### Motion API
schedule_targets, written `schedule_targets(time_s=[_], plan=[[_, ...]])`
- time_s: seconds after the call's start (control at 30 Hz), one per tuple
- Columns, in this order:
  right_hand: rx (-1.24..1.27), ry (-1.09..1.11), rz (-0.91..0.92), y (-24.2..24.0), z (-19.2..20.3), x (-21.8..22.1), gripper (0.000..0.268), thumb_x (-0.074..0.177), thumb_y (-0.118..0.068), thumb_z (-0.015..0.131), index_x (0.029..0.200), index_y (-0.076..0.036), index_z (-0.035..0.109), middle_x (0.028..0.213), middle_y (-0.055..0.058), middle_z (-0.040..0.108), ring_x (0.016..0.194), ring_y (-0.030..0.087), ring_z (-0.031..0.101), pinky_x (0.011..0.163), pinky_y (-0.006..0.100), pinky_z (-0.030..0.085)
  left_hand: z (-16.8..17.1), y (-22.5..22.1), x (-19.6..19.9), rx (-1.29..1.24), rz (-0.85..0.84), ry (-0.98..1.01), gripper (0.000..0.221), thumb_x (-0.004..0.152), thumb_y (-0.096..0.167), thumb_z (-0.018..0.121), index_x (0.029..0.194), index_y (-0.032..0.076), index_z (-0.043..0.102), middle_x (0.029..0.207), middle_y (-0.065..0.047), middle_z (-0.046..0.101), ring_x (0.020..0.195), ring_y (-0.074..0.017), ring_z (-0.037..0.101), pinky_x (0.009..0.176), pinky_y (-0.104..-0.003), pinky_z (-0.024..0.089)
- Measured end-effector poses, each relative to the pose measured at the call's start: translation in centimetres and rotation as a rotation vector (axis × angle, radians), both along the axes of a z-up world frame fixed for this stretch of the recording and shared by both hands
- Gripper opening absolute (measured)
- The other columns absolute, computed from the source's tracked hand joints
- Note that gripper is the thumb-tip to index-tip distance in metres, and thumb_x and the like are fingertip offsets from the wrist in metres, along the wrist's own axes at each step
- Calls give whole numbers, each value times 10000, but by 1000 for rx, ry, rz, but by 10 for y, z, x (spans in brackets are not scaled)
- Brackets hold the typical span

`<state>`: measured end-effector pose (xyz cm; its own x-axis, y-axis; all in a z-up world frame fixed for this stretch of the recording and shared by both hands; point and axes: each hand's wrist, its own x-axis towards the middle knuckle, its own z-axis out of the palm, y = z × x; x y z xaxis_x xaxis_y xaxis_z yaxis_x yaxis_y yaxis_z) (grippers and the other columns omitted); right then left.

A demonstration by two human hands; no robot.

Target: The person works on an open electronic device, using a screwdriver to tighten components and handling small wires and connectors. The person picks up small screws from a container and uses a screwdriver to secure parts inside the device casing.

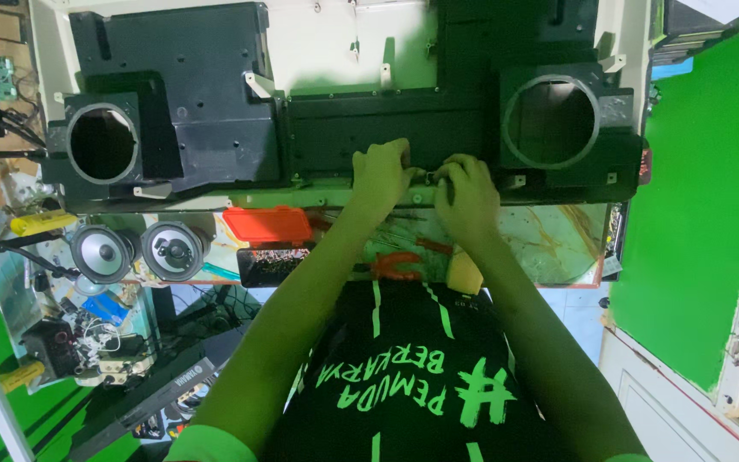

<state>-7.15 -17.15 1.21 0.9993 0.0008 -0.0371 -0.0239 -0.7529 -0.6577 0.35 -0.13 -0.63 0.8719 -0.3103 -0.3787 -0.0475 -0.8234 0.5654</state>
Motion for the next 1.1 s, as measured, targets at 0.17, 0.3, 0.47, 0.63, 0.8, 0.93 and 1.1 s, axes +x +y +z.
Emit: schedule_targets(time_s=[0.17, 0.3, 0.47, 0.63, 0.8, 0.93, 1.1], plan=[[11, -51, 10, 0, 2, 2, 136, 903, -92, 642, 1030, -64, 683, 1216, 102, 638, 1126, 324, 591, 918, 447, 508, 1, -1, 1, 14, -4, -57, 274, 801, 287, 843, 897, 102, 666, 812, -54, 739, 827, -306, 712, 776, -494, 433], [4, 5, 45, 0, 3, 2, 135, 908, -88, 636, 1035, -67, 675, 1157, 95, 648, 1103, 312, 601, 907, 441, 513, -2, 1, 1, 11, -16, -65, 259, 818, 278, 835, 922, 110, 667, 823, -45, 744, 833, -293, 716, 785, -499, 430], [24, -14, 5, 1, -1, 2, 129, 901, -86, 628, 1023, -76, 668, 1108, 91, 661, 1089, 313, 612, 894, 435, 521, -6, 3, -1, -23, -31, -114, 286, 823, 265, 836, 968, 91, 661, 848, -71, 736, 821, -319, 710, 746, -497, 434], [-40, 8, 49, -2, -5, 3, 131, 896, -92, 615, 1017, -66, 657, 1113, 106, 657, 1086, 328, 605, 881, 458, 507, -7, 5, -2, -27, -27, -125, 260, 806, 256, 839, 923, 96, 671, 827, -75, 736, 817, -320, 712, 737, -490, 442], [-18, 5, 33, 1, -4, 3, 130, 904, -106, 609, 1018, -65, 655, 1086, 107, 656, 1070, 333, 605, 882, 453, 511, -10, 12, 1, -117, -55, -136, 223, 826, 225, 822, 923, 84, 680, 833, -79, 739, 768, -286, 722, 704, -456, 480], [-10, -15, 35, 2, 4, 3, 117, 907, -89, 606, 1012, -58, 646, 1069, 110, 657, 1075, 337, 612, 888, 453, 510, -3, 15, -2, -276, 64, -115, 195, 922, 236, 789, 928, 58, 709, 813, -116, 734, 723, -276, 718, 674, -386, 532], [54, -89, 29, 0, 6, 1, 152, 925, -70, 656, 1071, -30, 649, 1071, 139, 654, 1052, 342, 615, 892, 451, 502, 26, 24, -9, -553, 85, -223, 105, 988, 105, 688, 1025, 7, 700, 838, -132, 728, 668, -229, 690, 623, -333, 530]])
